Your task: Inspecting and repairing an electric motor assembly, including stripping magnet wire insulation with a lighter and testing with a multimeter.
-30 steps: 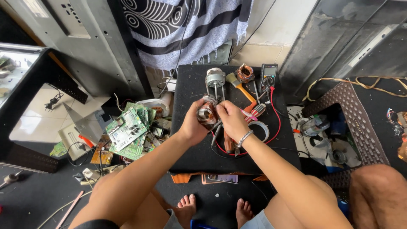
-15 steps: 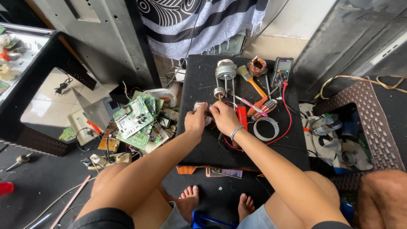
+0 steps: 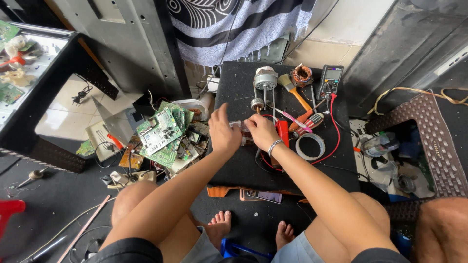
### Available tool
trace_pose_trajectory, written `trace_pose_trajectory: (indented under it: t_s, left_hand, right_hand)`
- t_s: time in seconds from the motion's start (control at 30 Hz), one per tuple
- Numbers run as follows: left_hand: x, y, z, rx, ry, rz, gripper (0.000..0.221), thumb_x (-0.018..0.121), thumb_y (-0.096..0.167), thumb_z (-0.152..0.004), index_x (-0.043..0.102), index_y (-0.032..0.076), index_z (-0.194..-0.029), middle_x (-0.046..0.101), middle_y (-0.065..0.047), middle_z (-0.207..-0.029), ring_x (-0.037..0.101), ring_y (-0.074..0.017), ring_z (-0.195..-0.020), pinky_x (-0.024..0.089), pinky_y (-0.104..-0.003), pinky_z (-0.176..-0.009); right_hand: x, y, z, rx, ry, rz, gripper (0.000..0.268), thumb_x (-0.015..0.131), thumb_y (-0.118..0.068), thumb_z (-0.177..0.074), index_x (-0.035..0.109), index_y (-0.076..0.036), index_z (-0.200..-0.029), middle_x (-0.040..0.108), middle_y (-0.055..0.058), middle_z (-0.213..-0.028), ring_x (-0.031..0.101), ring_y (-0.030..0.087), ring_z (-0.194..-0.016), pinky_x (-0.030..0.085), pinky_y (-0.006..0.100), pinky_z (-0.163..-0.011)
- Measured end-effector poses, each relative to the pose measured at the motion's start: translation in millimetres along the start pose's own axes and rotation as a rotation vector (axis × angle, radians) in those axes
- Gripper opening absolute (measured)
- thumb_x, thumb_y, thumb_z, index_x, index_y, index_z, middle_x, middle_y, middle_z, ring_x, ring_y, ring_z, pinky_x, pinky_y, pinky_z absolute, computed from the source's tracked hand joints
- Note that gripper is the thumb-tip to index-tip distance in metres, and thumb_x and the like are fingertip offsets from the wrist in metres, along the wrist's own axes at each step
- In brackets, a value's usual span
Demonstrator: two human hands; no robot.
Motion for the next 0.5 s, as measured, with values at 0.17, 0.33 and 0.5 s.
trace_pose_trajectory:
  t_s: [0.17,0.33,0.5]
  left_hand:
    - [17.8,25.1,-3.0,0.512,-0.213,-0.307,0.021,0.063,0.032,-0.095,0.074,0.028,-0.113,0.069,0.01,-0.105,0.062,-0.016,-0.113,0.053,-0.037,-0.089]
    - [-10.4,37.6,0.7,0.486,-0.135,-0.079,0.017,0.068,0.025,-0.095,0.079,0.019,-0.105,0.076,0.0,-0.096,0.07,-0.0222,-0.101,0.059,-0.037,-0.082]
    - [-6.2,16.1,-3.2,0.257,-0.138,0.109,0.015,0.073,0.031,-0.091,0.082,0.029,-0.104,0.078,-0.001,-0.087,0.073,-0.026,-0.093,0.061,-0.04,-0.083]
  right_hand:
    - [-5.3,7.1,-14.1,-0.031,0.04,-0.012,0.031,0.059,-0.04,-0.101,0.076,-0.015,-0.11,0.076,0.011,-0.11,0.067,0.033,-0.115,0.055,0.045,-0.097]
    - [-7.0,-4.6,-11.6,-0.019,0.054,-0.065,0.035,0.06,-0.044,-0.099,0.076,-0.015,-0.111,0.076,0.009,-0.113,0.066,0.031,-0.118,0.053,0.044,-0.101]
    - [-34.7,-41.3,14.5,-0.02,0.098,-0.215,0.049,0.052,-0.051,-0.102,0.069,-0.008,-0.118,0.073,0.017,-0.118,0.064,0.035,-0.122,0.049,0.049,-0.105]
Point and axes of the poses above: each hand's wrist, its own z-axis away from the middle knuckle, its own x-axis out of the palm, y = z × x, the point moved 7 cm from there along -z, towards the middle knuckle
